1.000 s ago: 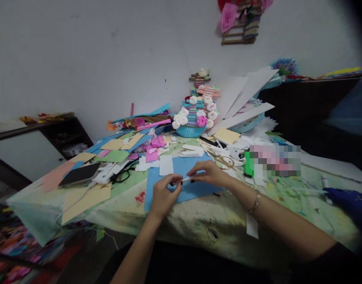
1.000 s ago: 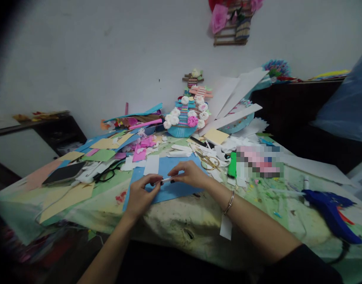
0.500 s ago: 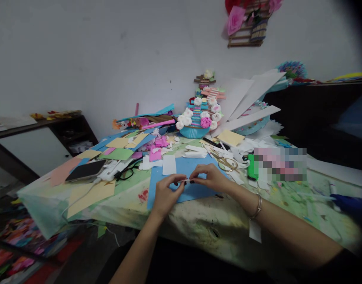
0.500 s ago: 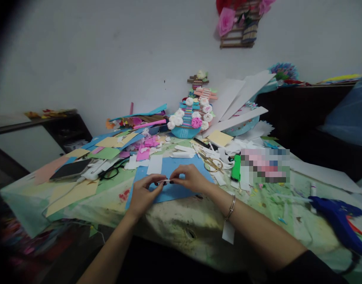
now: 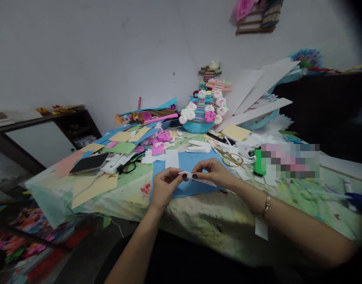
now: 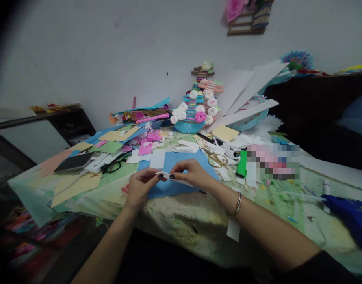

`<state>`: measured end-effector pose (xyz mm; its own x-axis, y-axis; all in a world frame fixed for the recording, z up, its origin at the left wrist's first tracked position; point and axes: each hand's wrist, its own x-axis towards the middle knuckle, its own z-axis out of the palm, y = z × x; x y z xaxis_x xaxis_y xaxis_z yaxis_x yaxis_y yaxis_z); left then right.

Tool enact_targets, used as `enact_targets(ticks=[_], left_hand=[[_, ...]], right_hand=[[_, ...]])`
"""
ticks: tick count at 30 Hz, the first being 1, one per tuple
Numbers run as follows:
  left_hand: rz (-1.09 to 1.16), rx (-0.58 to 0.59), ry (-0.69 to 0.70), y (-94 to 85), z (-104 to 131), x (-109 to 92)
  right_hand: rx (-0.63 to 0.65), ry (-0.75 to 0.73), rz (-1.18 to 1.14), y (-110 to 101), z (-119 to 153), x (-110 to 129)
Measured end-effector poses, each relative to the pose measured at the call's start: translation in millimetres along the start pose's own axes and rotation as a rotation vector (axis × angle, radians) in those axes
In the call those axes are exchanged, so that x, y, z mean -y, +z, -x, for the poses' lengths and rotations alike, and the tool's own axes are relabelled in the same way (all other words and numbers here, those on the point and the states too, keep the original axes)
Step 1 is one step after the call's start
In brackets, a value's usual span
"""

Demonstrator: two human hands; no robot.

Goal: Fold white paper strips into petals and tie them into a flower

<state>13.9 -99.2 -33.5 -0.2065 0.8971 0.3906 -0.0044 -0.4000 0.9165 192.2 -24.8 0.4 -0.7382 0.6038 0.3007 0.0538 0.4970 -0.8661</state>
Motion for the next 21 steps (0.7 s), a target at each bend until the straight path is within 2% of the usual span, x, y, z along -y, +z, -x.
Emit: enact_targets(ticks=[5,15,17,21], left_hand=[[0.025,0.006,-0.038,-1.4,0.9,-1.1],[0.055,-0.122,-0.036,-3.8,-0.4,4.0],[0.052,-0.109,-0.042,-2.6,-1.0,3.2],[0.013,0.000,-0.091,0.3,-1.6,-0.4]], right_hand=[[0.013,-0.017,0.013,1.7,0.2,0.4],[-0.033,0.002,0.139,8.8,-2.2,-0.8],[-0.038,0.003,0.130,10.0,-1.7,-0.2],[-0.033,0.013,0.095,11.8,-0.2,3.2]])
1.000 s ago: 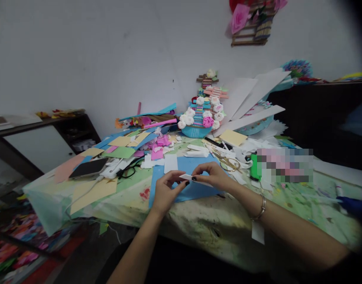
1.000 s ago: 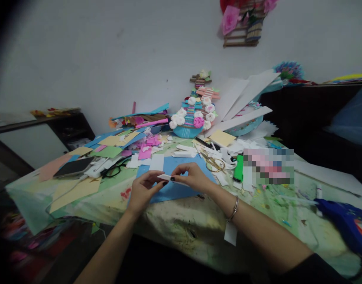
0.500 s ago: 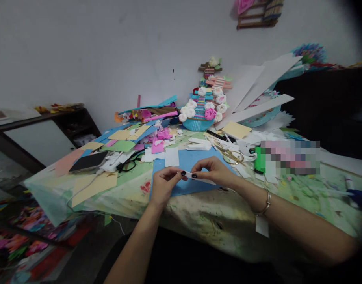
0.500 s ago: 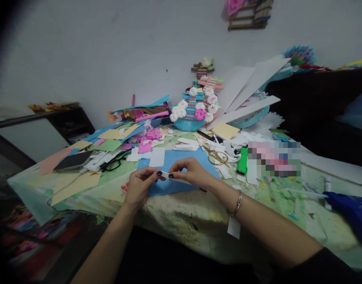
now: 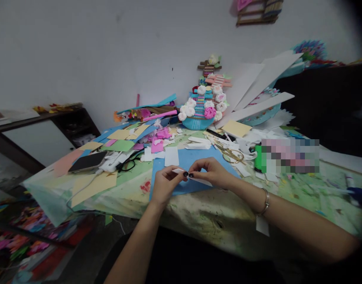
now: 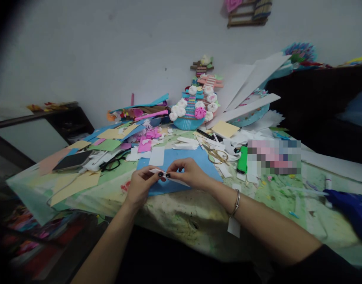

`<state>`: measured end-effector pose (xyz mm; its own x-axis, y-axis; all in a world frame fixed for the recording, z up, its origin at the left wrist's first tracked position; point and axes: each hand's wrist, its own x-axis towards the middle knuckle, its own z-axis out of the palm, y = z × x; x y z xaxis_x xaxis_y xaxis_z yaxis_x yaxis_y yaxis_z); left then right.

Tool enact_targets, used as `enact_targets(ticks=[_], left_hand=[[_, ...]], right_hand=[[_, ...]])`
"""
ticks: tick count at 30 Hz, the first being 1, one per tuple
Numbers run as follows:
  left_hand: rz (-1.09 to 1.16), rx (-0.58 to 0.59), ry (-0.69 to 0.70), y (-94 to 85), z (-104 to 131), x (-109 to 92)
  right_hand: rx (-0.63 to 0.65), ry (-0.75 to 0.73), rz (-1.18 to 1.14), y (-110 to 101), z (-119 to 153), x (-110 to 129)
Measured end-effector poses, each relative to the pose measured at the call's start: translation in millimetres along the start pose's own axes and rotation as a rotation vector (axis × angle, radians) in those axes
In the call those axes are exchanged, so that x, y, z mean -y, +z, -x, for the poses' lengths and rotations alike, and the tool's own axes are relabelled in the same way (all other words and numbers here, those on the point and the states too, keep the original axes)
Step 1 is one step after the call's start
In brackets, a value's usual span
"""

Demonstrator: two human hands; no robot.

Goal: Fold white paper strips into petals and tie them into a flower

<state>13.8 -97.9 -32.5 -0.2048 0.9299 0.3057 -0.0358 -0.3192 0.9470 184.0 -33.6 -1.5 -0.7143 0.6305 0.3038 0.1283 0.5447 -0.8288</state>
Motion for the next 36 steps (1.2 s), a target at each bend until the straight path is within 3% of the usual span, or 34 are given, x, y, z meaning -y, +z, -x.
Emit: enact_targets(ticks=[6,13,25,36], left_hand=[[-0.047,0.034,-0.012,-0.1,0.9,-2.5],[-0.057,-0.006,0.006,-0.4,2.8,-1.8],[-0.003,-0.235,0.096,-2.8,0.4,5.1],[0.023,-0.275,0.076,-2.4,0.5,6.4]], right_hand=[[0.038,0.017,-0.042,2.4,0.2,1.9],[0.140,0.209,-0.288,5.3,-0.4,-3.0],[0.195,0.233,-0.157,-10.3,-1.1,-3.0],[0.185,0.198,-0.108,-19.9,-4.4,-9.5]])
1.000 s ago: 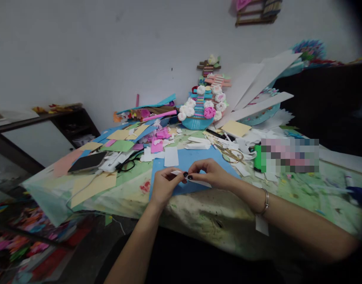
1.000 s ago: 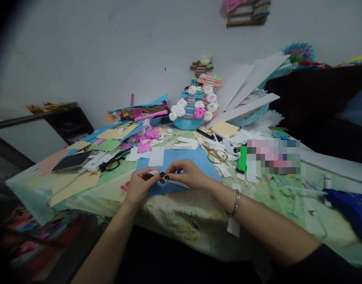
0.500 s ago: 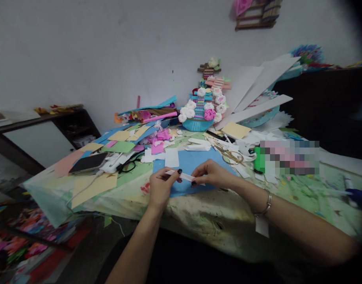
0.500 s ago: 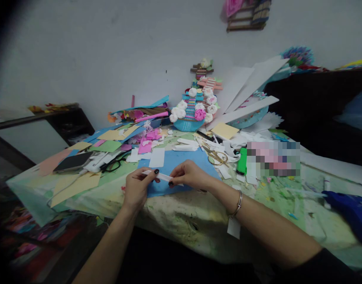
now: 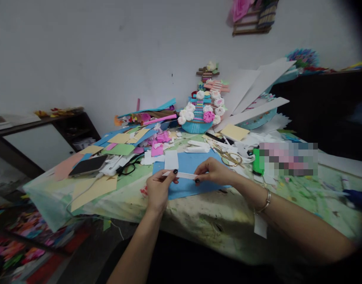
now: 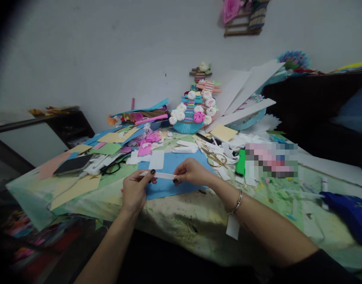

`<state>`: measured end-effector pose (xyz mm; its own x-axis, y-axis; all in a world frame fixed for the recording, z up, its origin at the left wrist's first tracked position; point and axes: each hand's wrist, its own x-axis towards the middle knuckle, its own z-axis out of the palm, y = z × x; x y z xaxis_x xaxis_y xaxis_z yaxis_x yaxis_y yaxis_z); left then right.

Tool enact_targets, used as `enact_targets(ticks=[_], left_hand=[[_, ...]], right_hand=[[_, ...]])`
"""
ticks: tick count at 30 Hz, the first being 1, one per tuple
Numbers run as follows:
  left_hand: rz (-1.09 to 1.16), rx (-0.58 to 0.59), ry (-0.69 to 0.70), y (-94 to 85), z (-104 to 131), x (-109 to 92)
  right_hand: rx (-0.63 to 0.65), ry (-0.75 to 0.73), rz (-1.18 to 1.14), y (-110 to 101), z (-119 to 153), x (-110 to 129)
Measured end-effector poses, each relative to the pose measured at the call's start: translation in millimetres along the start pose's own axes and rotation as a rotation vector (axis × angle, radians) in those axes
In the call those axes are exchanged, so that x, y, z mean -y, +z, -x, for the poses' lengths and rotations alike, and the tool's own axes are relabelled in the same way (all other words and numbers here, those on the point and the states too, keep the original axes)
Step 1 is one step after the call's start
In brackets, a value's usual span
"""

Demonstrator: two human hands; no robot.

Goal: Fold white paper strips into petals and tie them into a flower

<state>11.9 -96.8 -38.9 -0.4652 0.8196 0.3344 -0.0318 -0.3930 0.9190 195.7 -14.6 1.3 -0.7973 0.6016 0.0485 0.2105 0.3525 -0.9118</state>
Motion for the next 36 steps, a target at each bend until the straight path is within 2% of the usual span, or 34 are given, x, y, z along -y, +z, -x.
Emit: enact_targets(ticks=[13,18,22,27,31,36], left_hand=[[-0.050,0.111,-0.061,-0.5,0.1,-1.5],[-0.113,0.217,-0.088,3.5,1.6,-7.7],[-0.148,0.268,-0.095,4.4,2.0,-9.7],[-0.141,0.244,-0.095,3.5,3.0,-9.1],[-0.124,0.196,-0.094,2.5,1.7,-5.9],[-0.147,0.122,-0.078,1.5,0.5,-1.6]], right_hand=[[0.087,-0.025,0.117,-15.5,4.3,5.1],[0.107,-0.097,0.186,-0.9,1.7,5.8],[0.057,-0.083,0.195,16.5,-1.5,5.8],[0.037,-0.050,0.154,16.8,-0.9,3.9],[0.084,-0.047,0.193,8.2,1.4,1.4],[0.123,-0.014,0.126,1.8,3.0,-0.9]])
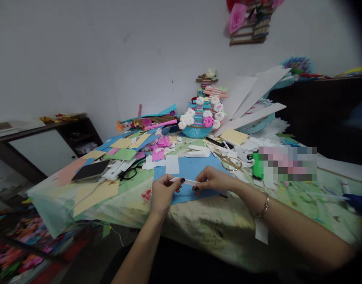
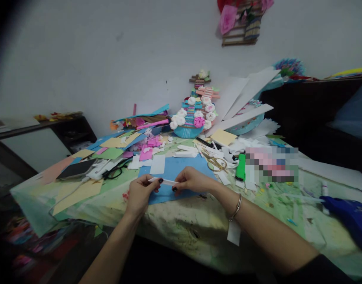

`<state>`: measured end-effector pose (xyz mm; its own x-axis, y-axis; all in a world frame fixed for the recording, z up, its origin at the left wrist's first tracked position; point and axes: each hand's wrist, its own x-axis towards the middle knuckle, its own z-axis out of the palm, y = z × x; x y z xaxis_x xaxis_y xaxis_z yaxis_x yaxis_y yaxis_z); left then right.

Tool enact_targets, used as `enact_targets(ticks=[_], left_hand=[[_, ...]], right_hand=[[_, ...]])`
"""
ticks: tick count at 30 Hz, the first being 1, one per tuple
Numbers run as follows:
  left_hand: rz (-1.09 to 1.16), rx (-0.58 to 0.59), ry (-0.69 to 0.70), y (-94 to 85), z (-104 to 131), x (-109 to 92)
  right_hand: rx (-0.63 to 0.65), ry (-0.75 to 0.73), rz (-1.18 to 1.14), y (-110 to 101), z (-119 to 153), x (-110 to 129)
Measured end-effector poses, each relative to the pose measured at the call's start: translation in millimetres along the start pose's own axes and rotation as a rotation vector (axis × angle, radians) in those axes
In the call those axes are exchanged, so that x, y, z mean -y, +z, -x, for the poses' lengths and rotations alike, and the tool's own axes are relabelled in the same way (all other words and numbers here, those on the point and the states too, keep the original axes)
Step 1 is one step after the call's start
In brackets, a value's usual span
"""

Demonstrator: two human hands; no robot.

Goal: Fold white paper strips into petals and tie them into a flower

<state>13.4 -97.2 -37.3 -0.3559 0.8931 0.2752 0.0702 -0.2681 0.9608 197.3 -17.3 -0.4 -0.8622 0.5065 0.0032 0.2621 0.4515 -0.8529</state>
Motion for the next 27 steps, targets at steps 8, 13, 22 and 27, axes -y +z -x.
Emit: enact_targets(ticks=[8,13,22,27], left_hand=[[-0.242,-0.075,0.110,-12.4,-21.4,1.6],[-0.567,0.047,0.257,-29.1,-57.1,-6.6],[-0.943,0.392,0.397,-32.1,-73.8,8.6],[-1.051,0.374,0.459,-24.1,-62.9,3.1]], right_hand=[[-0.139,0.082,-0.035,-13.5,-1.2,-6.2],[-0.419,0.134,0.015,-27.1,-7.5,-18.8],[-0.838,0.173,0.326,-48.0,-9.1,-50.5],[-0.737,-0.033,0.395,-32.0,-7.3,-31.0]])
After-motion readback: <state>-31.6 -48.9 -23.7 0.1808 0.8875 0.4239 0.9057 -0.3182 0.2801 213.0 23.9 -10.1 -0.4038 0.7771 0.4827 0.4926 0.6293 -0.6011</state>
